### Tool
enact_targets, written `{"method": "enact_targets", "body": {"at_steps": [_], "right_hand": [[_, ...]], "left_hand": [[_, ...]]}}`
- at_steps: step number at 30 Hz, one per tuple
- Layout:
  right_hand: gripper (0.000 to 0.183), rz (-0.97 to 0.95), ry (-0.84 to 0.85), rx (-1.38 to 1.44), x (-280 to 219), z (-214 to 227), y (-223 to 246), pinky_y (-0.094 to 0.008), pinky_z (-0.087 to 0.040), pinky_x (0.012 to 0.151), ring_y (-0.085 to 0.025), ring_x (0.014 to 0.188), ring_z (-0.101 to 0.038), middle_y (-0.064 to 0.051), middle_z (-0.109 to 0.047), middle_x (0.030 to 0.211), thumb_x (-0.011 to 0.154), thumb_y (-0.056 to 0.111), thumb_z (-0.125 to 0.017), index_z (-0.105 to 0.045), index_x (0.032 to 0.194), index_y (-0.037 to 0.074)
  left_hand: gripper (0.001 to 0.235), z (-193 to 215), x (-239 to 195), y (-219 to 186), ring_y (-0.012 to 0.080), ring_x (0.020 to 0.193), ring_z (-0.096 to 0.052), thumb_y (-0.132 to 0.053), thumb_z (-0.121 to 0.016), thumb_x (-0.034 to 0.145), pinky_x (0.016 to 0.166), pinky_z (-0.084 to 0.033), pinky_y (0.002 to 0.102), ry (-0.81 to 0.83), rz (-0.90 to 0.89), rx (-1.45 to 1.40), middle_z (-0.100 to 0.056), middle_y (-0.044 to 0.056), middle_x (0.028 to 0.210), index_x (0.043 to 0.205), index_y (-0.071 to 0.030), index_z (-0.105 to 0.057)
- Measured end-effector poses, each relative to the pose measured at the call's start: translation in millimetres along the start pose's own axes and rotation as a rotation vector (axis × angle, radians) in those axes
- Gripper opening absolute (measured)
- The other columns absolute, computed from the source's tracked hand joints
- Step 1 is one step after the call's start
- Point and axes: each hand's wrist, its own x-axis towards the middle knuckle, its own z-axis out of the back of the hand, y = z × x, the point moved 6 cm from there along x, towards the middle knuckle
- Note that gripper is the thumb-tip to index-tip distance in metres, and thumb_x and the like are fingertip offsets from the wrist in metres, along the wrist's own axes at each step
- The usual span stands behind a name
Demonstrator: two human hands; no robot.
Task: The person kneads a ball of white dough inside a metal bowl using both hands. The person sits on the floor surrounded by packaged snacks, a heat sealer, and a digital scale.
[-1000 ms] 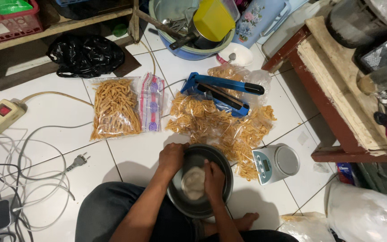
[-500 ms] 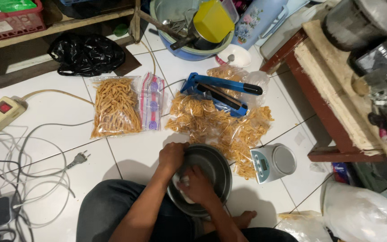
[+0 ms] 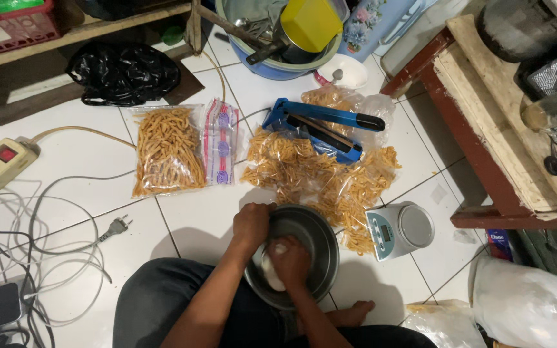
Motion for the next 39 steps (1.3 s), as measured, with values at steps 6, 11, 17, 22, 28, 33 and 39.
{"method": "enact_targets", "body": {"at_steps": [6, 11, 17, 22, 28, 33, 39], "right_hand": [[0.018, -0.756, 0.165, 0.637, 5.3, -55.4, -104.9, -0.04, -0.053, 0.086, -0.026, 0.092, -0.071, -0.011, -0.08, 0.092, 0.084, 0.034, -0.075, -0.087, 0.087, 0.02], [0.034, -0.534, 0.022, 0.662, 6.8, 6.1, -60.9, -0.041, -0.045, 0.102, -0.029, 0.113, -0.065, -0.013, -0.075, 0.115, 0.099, 0.034, -0.056, -0.08, 0.109, 0.012], [0.035, 0.078, 0.164, 0.136, 23.4, 31.5, 4.2, -0.044, -0.048, 0.085, -0.031, 0.092, -0.068, -0.013, -0.072, 0.088, 0.101, 0.029, -0.049, -0.074, 0.087, 0.01], [0.02, 0.29, 0.088, 0.005, 17.7, 27.4, 32.9, -0.054, -0.039, 0.079, -0.041, 0.087, -0.05, -0.015, -0.053, 0.093, 0.08, 0.021, -0.065, -0.056, 0.093, 0.01], [0.038, 0.253, 0.271, -0.151, -14.4, 5.9, 39.6, -0.057, -0.052, 0.057, -0.035, 0.086, -0.07, -0.003, -0.07, 0.109, 0.078, 0.043, -0.068, -0.074, 0.107, 0.018], [0.039, 0.213, 0.143, -0.278, -16.2, -27.9, 25.6, -0.059, -0.05, 0.054, -0.038, 0.082, -0.065, -0.01, -0.064, 0.092, 0.076, 0.046, -0.066, -0.066, 0.098, 0.013], [0.025, -0.382, 0.304, -0.121, 25.9, -38.2, -12.3, -0.056, -0.05, 0.062, -0.046, 0.083, -0.071, -0.017, -0.075, 0.083, 0.081, 0.04, -0.064, -0.081, 0.081, 0.022]], "left_hand": [[0.023, 54.9, -24.8, -32.0, 0.0369, 0.09, -0.073, -0.004, -0.063, 0.091, 0.071, -0.063, 0.052, -0.055, 0.025, 0.034, -0.074, 0.019, 0.085, 0.103, -0.009, -0.081], [0.03, 17.2, -5.9, -11.6, 0.039, 0.093, -0.072, -0.011, -0.055, 0.092, 0.072, -0.061, 0.053, -0.044, 0.011, 0.028, -0.074, 0.016, 0.092, 0.11, -0.022, -0.077], [0.043, -4.8, -0.3, -2.0, 0.0379, 0.1, -0.069, -0.016, -0.047, 0.094, 0.075, -0.058, 0.051, -0.003, -0.014, 0.072, -0.073, 0.011, 0.101, 0.125, -0.037, -0.068], [0.044, -0.8, 0.1, -2.4, 0.0386, 0.104, -0.069, -0.021, -0.042, 0.099, 0.08, -0.057, 0.052, 0.049, 0.03, 0.063, -0.073, 0.012, 0.108, 0.132, -0.04, -0.065], [0.043, -9.7, 0.1, -1.2, 0.0379, 0.1, -0.068, -0.015, -0.044, 0.094, 0.075, -0.057, 0.052, -0.006, 0.004, 0.043, -0.073, 0.012, 0.099, 0.123, -0.036, -0.067], [0.041, -17.4, 6.9, 2.0, 0.0378, 0.094, -0.069, -0.011, -0.049, 0.09, 0.07, -0.059, 0.05, -0.023, -0.033, 0.069, -0.073, 0.011, 0.093, 0.119, -0.032, -0.071], [0.034, -15.1, 4.3, 1.9, 0.0367, 0.098, -0.068, -0.019, -0.062, 0.087, 0.072, -0.058, 0.052, -0.033, -0.044, 0.042, -0.073, 0.01, 0.092, 0.118, -0.032, -0.069]]}}
